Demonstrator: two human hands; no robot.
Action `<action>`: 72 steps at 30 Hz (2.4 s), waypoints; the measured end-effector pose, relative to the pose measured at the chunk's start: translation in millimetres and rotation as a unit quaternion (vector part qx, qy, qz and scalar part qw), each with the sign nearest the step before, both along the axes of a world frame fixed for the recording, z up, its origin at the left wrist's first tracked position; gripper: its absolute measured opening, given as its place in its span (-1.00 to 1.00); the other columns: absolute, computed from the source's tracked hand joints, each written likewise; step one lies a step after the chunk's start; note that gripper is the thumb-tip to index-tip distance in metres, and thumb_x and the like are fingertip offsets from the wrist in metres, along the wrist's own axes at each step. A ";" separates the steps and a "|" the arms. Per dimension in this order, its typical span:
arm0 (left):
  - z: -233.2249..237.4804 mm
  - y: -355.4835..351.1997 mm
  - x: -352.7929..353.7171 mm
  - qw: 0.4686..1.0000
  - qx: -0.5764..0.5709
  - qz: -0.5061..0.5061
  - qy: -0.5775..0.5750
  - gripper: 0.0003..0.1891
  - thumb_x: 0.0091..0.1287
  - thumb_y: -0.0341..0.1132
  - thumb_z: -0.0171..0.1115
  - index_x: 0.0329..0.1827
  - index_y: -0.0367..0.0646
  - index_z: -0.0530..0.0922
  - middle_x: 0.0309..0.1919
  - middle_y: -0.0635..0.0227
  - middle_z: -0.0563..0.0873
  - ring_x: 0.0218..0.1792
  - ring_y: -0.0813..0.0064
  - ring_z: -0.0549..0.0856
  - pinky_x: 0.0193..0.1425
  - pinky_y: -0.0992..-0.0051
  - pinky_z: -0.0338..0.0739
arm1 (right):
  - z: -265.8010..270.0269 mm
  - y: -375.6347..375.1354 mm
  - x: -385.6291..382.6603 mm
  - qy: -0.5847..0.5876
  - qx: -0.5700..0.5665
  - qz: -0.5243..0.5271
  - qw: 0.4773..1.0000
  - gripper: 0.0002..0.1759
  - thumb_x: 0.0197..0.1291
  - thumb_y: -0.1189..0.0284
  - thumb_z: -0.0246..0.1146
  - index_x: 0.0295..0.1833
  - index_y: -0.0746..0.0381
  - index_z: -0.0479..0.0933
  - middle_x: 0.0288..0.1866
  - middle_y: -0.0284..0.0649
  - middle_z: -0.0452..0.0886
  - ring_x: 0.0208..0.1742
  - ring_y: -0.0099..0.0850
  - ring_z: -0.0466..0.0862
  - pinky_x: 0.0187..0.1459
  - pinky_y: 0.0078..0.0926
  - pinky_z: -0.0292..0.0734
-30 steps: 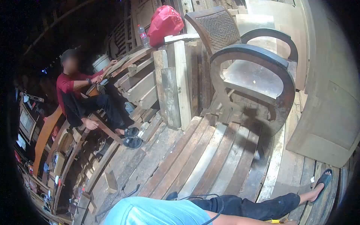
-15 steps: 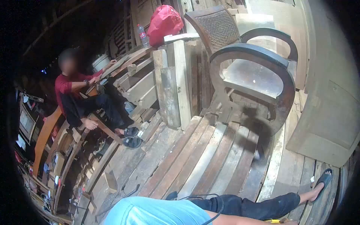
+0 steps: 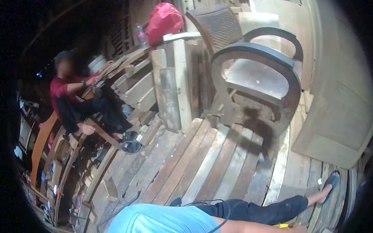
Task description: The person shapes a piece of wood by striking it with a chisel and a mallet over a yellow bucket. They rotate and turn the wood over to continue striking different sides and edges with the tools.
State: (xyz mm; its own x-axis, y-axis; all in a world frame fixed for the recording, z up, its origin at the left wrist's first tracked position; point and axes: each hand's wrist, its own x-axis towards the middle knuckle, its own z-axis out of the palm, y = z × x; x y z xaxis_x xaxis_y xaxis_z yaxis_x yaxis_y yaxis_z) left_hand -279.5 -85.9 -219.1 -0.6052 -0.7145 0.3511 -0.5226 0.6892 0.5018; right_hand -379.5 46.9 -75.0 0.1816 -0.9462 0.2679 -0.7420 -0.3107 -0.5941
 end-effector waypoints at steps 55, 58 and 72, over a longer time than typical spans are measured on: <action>148.1 100.3 231.4 0.985 0.098 0.072 -0.119 -0.58 0.27 -0.27 0.41 0.09 -0.36 0.57 -0.12 -0.01 0.52 -0.03 -0.03 0.56 0.03 0.10 0.56 | -4.6 44.1 125.4 -0.068 0.163 -0.248 0.953 -0.55 0.35 0.19 0.29 0.21 0.23 0.50 -0.11 0.16 0.70 -0.07 0.20 0.69 -0.08 0.06 0.58; 138.1 100.1 231.6 0.984 0.097 0.075 -0.132 -0.66 0.28 -0.24 0.40 -0.06 -0.30 0.52 -0.14 0.01 0.51 -0.06 -0.02 0.58 -0.02 0.08 0.57 | -1.3 43.3 123.4 0.026 0.223 -0.240 0.944 -0.55 0.40 0.07 0.21 0.11 0.24 0.48 -0.21 0.22 0.70 -0.17 0.25 0.70 -0.12 0.15 0.58; 139.0 99.1 235.1 0.973 0.174 0.073 -0.134 -0.67 0.29 -0.28 0.40 -0.10 -0.24 0.43 -0.25 -0.02 0.58 -0.23 -0.08 0.73 -0.27 0.07 0.67 | 26.6 33.0 89.3 0.061 0.213 -0.367 0.904 -0.54 0.40 0.07 0.22 0.00 0.29 0.40 -0.36 0.25 0.67 -0.23 0.26 0.70 -0.18 0.17 0.57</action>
